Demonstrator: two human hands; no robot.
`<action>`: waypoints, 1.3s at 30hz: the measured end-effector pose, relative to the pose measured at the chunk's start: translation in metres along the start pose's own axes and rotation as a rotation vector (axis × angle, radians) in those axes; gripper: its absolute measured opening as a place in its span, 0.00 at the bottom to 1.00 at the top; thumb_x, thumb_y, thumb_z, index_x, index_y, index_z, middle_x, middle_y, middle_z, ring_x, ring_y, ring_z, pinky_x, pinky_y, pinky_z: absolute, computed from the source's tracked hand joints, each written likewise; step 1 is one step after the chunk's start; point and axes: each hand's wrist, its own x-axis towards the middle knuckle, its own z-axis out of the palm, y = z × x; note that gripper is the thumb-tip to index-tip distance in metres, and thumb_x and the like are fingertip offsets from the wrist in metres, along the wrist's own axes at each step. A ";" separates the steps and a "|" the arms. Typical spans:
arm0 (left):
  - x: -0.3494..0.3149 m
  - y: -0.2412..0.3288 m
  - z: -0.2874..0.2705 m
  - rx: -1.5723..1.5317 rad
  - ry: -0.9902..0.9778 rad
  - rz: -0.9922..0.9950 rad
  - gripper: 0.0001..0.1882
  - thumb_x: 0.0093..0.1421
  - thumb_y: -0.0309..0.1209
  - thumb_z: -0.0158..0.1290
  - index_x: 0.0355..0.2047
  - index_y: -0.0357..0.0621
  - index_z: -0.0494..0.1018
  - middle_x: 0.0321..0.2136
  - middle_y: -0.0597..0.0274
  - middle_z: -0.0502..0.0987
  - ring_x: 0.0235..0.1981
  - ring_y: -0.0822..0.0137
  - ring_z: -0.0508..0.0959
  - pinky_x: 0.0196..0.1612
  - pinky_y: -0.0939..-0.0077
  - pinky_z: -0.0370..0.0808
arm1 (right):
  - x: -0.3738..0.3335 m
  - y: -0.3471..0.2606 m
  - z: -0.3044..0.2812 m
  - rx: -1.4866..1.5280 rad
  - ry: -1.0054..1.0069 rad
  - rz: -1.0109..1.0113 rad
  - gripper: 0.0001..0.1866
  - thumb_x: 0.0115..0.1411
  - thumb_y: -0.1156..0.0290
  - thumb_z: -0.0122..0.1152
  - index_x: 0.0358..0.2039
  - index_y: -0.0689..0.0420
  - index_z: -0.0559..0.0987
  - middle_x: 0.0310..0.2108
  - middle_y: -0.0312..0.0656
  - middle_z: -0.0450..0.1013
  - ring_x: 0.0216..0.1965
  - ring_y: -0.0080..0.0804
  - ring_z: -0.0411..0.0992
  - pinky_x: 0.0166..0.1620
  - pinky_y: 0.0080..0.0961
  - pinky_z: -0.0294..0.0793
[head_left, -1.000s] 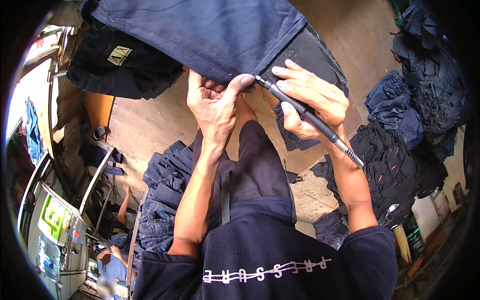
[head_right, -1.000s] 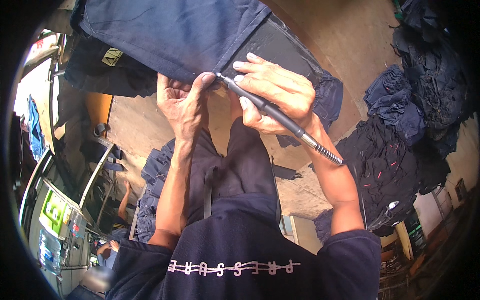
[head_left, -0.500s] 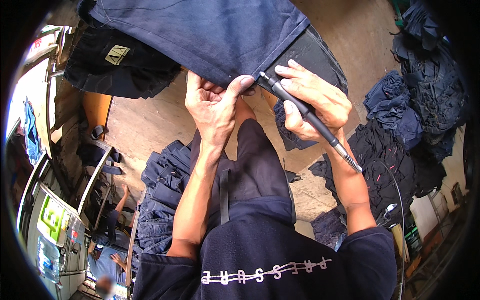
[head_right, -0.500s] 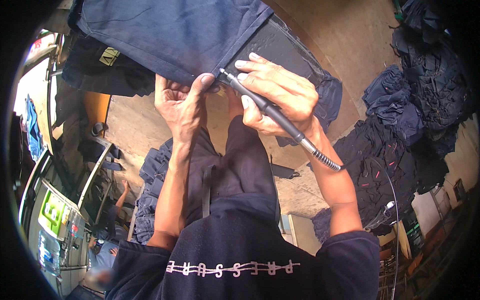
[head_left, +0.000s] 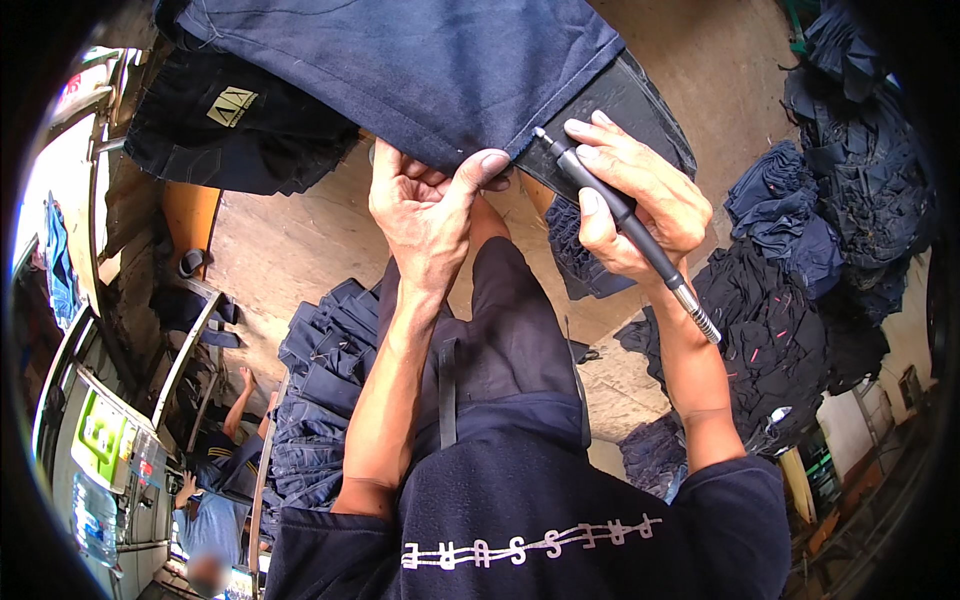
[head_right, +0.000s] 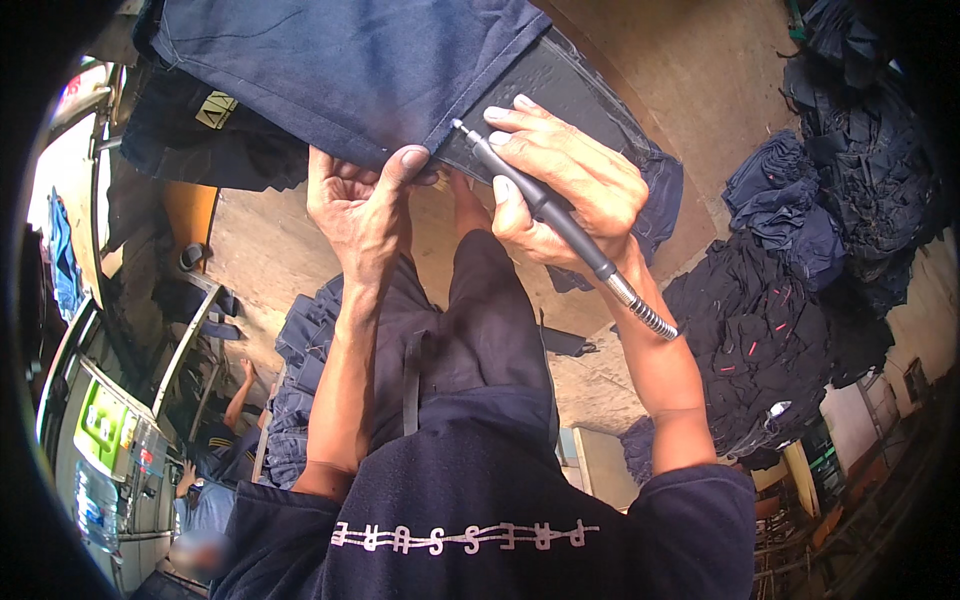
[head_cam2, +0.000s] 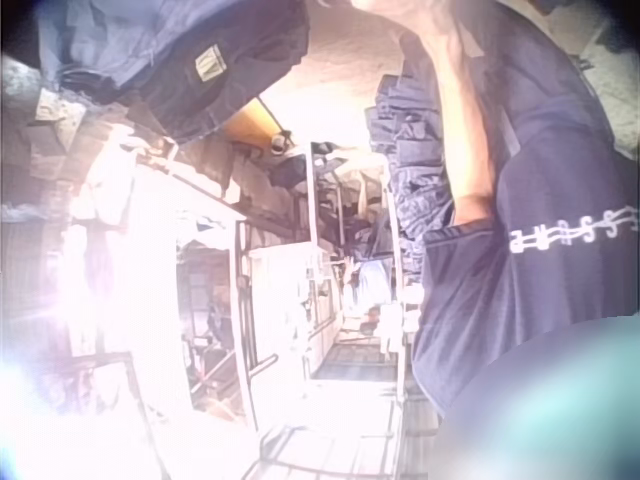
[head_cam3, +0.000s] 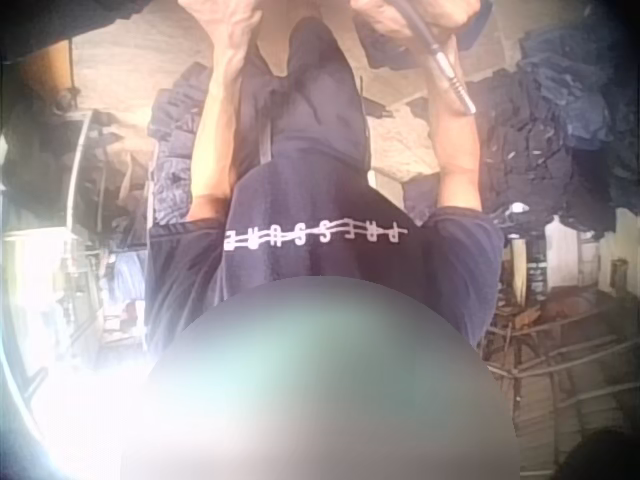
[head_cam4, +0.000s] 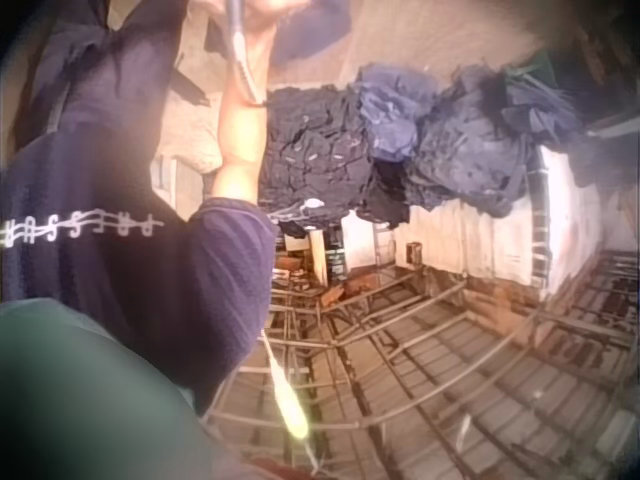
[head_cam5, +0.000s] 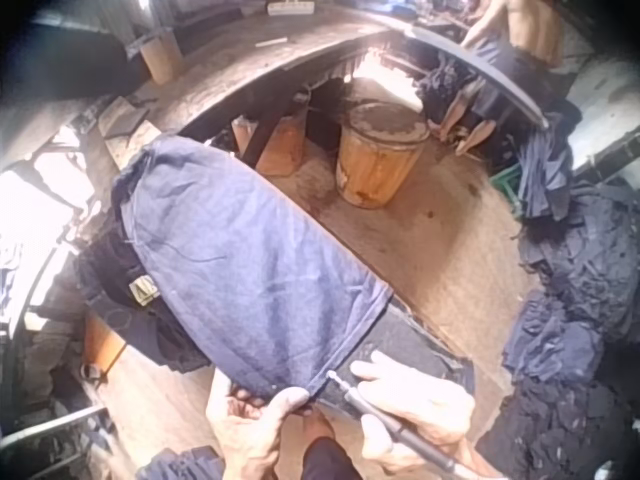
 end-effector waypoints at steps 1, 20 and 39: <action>0.000 0.000 0.000 -0.010 0.001 0.000 0.30 0.62 0.13 0.69 0.62 0.31 0.69 0.46 0.44 0.85 0.43 0.58 0.90 0.42 0.67 0.94 | 0.000 0.001 0.000 0.000 -0.002 0.005 0.16 0.54 0.80 0.66 0.43 0.73 0.87 0.41 0.62 0.86 0.49 0.56 0.88 0.62 0.56 0.84; 0.004 -0.013 -0.019 0.139 0.003 0.031 0.18 0.62 0.17 0.72 0.50 0.31 0.79 0.38 0.49 0.89 0.38 0.64 0.90 0.44 0.71 0.88 | 0.002 0.001 -0.008 0.021 0.045 0.073 0.17 0.56 0.82 0.63 0.46 0.73 0.85 0.45 0.64 0.86 0.53 0.57 0.86 0.64 0.57 0.82; 0.017 -0.045 -0.031 0.103 0.062 0.032 0.10 0.61 0.14 0.71 0.42 0.33 0.84 0.36 0.56 0.89 0.38 0.70 0.88 0.44 0.74 0.85 | 0.004 0.003 -0.002 0.044 -0.086 -0.045 0.13 0.52 0.77 0.70 0.39 0.68 0.88 0.36 0.53 0.86 0.47 0.51 0.89 0.59 0.52 0.88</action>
